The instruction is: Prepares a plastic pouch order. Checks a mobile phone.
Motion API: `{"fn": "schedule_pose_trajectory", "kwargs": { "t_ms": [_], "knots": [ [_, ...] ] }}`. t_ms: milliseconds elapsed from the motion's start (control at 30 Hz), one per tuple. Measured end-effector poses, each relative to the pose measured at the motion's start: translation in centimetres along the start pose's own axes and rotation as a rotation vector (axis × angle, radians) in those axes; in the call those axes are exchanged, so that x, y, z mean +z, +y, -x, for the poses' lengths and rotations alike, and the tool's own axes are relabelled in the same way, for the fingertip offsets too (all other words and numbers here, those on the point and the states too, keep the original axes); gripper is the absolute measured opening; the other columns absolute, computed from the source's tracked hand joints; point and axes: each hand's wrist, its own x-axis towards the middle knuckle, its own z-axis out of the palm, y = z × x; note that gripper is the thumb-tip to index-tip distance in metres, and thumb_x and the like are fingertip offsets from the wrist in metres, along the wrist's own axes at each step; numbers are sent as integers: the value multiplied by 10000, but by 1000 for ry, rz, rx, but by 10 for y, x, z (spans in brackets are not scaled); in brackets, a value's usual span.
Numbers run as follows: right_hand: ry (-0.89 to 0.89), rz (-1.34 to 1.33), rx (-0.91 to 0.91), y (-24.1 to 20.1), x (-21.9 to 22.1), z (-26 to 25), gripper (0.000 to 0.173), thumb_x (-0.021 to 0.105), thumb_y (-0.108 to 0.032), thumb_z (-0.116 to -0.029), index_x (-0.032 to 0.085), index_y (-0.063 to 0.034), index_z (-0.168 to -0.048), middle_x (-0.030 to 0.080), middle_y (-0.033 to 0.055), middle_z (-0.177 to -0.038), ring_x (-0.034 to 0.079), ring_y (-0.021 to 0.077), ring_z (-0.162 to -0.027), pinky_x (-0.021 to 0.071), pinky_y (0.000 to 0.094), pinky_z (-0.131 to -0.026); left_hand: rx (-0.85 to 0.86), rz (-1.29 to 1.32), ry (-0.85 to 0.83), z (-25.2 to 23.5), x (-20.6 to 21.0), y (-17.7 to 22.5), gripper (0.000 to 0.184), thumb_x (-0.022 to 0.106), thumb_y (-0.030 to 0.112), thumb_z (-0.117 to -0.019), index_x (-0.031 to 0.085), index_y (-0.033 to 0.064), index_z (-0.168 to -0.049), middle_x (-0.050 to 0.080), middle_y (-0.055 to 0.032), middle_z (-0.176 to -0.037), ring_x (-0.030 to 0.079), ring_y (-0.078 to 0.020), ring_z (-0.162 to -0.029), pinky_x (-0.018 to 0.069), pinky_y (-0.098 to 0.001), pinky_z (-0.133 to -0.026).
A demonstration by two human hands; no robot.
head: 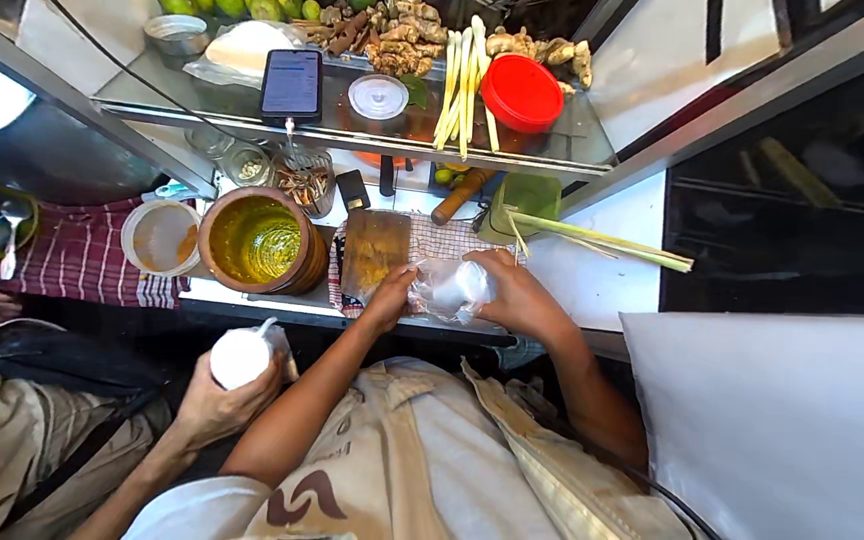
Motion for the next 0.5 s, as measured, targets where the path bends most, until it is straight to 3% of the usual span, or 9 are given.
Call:
{"fn": "schedule_pose_trajectory", "kwargs": {
  "t_ms": [167, 333, 500],
  "knots": [
    [93, 252, 294, -15, 12, 0, 812, 926, -396, -690, 576, -75, -1349, 579, 244, -1258, 651, 431, -1026, 560, 601, -766, 213, -71, 142, 2, 18, -16, 342, 367, 265, -1127, 563, 77, -1335, 667, -124, -1062, 671, -208, -763, 589, -387, -645],
    [164, 293, 359, -6, 30, -11, 797, 907, -421, -706, 570, -31, -1314, 553, 279, -1252, 645, 455, -995, 553, 593, -714, 307, -226, 143, 9, 32, -23, 325, 403, 246, -1120, 542, 87, -1366, 685, -130, -1047, 685, -202, -757, 598, -381, -654],
    [101, 279, 335, -8, 24, -11, 842, 875, -453, -778, 529, 7, -1392, 531, 307, -1329, 629, 500, -1055, 549, 633, -784, 313, -239, 157, 5, 36, -25, 357, 443, 259, -1107, 500, 92, -1417, 677, -149, -1125, 701, -224, -883, 607, -428, -760]
  ]
}}
